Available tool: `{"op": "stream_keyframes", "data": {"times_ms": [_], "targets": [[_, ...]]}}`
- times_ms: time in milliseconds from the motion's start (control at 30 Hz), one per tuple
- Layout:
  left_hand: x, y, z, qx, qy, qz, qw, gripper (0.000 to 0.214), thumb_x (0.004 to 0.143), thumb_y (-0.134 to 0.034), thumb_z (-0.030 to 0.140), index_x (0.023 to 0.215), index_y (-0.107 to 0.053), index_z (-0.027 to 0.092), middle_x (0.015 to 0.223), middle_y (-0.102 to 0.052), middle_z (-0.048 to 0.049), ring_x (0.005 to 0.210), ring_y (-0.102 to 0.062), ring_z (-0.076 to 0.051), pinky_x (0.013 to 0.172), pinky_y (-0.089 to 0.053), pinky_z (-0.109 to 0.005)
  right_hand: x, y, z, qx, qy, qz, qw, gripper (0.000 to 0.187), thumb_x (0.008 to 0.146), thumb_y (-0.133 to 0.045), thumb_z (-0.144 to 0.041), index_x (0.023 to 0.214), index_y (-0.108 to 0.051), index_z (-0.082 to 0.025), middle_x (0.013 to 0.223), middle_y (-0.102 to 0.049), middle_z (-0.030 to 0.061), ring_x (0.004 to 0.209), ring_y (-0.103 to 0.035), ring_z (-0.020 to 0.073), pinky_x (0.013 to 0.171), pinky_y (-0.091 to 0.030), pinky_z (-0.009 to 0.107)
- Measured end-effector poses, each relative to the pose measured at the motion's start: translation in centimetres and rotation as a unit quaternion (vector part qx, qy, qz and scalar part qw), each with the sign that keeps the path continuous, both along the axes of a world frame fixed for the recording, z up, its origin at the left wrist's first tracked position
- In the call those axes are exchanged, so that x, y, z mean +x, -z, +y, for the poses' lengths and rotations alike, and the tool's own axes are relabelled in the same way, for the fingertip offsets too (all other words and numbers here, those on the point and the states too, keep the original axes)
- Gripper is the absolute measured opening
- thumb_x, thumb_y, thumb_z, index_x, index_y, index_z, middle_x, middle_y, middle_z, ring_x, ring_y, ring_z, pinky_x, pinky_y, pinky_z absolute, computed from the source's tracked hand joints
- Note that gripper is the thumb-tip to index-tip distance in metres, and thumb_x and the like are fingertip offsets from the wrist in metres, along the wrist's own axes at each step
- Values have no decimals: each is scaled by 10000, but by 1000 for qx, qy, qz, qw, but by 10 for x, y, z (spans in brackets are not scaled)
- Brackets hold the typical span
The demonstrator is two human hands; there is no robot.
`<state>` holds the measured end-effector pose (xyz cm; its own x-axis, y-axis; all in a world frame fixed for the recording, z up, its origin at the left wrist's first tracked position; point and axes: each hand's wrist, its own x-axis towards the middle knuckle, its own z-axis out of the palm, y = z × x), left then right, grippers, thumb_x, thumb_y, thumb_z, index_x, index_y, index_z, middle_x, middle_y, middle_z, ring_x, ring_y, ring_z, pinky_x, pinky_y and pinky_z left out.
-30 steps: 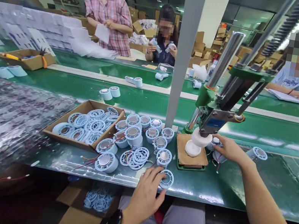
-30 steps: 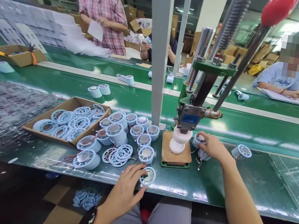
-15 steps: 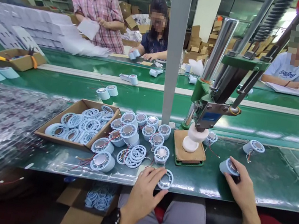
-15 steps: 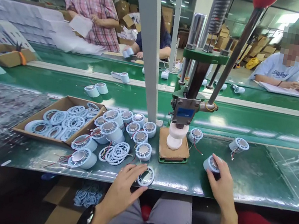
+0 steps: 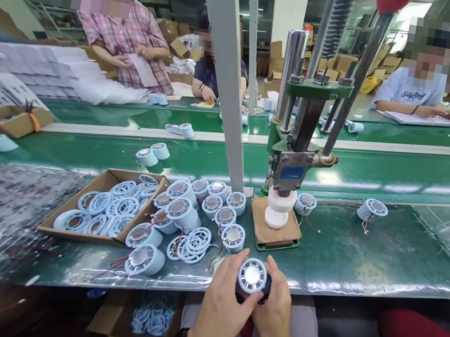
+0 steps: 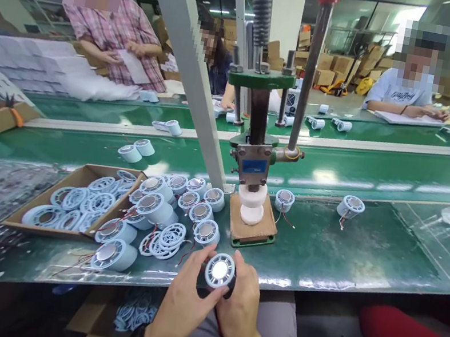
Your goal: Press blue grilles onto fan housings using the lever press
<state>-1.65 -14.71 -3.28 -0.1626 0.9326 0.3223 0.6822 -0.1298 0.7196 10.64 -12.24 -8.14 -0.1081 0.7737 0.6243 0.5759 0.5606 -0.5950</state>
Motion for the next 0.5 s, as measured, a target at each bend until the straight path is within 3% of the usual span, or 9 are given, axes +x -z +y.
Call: {"op": "stream_keyframes", "data": {"times_ms": [333, 500], "targets": [[9, 0, -2, -26, -43, -36, 998, 667, 760, -634, 151, 1381, -407, 237, 1146, -601, -133, 1114, -600, -324, 934, -517, -529, -9, -4, -1, 21, 13, -33, 999, 736, 930, -545, -228, 1548, -147, -205, 1003, -667, 132, 855, -657, 285, 710, -569, 453], [12, 15, -3, -28, -23, -81, 996, 535, 816, -552, 188, 1345, -471, 182, 1304, -583, -180, 1226, -572, -316, 1003, -498, -504, -2, -11, 3, -2, -34, -90, 995, 608, 872, -540, -134, 1446, -354, -202, 1001, -664, 121, 843, -652, 273, 710, -571, 441]]}}
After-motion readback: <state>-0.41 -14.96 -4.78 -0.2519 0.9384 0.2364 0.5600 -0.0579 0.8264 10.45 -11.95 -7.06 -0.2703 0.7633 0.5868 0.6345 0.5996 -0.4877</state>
